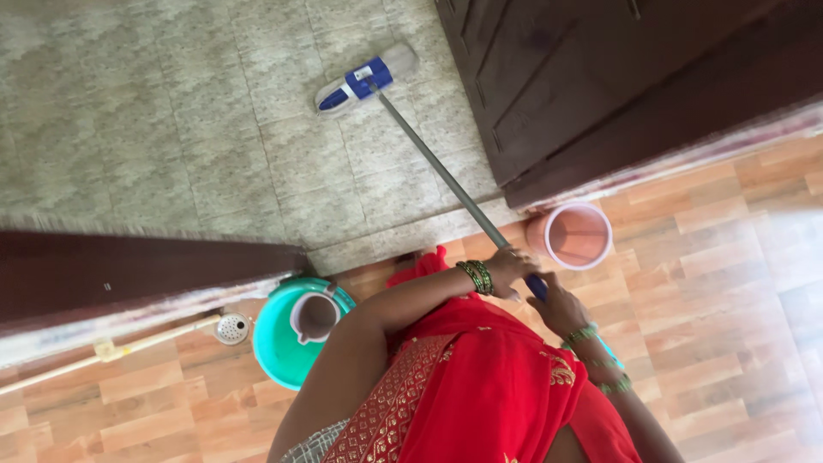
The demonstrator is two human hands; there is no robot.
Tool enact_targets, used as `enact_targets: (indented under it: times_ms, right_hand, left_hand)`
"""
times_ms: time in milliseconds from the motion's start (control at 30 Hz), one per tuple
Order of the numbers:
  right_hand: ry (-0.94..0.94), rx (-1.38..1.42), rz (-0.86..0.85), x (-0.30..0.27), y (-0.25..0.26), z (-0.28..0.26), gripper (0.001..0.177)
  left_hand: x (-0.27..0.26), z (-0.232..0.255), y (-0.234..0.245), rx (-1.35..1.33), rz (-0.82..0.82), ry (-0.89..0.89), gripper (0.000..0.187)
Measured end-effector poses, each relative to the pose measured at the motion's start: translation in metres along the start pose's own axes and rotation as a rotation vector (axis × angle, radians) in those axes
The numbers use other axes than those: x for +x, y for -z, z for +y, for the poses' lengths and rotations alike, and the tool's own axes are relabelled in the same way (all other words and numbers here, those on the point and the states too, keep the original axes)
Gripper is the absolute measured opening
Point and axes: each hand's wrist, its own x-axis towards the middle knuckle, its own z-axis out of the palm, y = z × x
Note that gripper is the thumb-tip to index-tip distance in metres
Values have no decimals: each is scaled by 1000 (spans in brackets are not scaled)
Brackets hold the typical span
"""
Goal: The person mops a tile floor using a spray mop, moving the mop head across the surface while holding the handle with both hands.
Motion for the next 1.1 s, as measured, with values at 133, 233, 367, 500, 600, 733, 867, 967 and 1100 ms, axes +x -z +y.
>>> enact_targets:
  times_ms: [133,233,367,500,600,733,867,967,1100]
  right_hand:
    - [-92,-70,-48,-109,43,3,60]
    - [-101,-146,-13,-183,97,-5,57]
    - [-151,-266,31,-271,164,-35,50]
    - [-152,-397,85,-330,198,-57,51]
    - [-229,-464,-15,-329,195,-61,43]
    - [-193,-480,101,-330,186,-61,41]
    - [-222,-485,160,-316,184,-67,40]
    - [-226,-448,194,-290,184,-81,38]
    - [-151,-374,255,-234,175,-100,34]
  left_hand:
    - [16,98,-12,7,-206,-47,85]
    - [22,169,-7,-45,-230,-102,80]
    - [24,252,8,-237,-8,-325,88]
    - [22,297,9,-360,48,-510,71]
    - [25,301,8,-477,-182,-384,43]
    - [28,293,10,-486,-97,-470,44]
    - [29,277,20,-578,-27,-605,46]
    - [31,250,35,-564,8,-622,46]
    - [31,194,57,-524,87,-608,45]
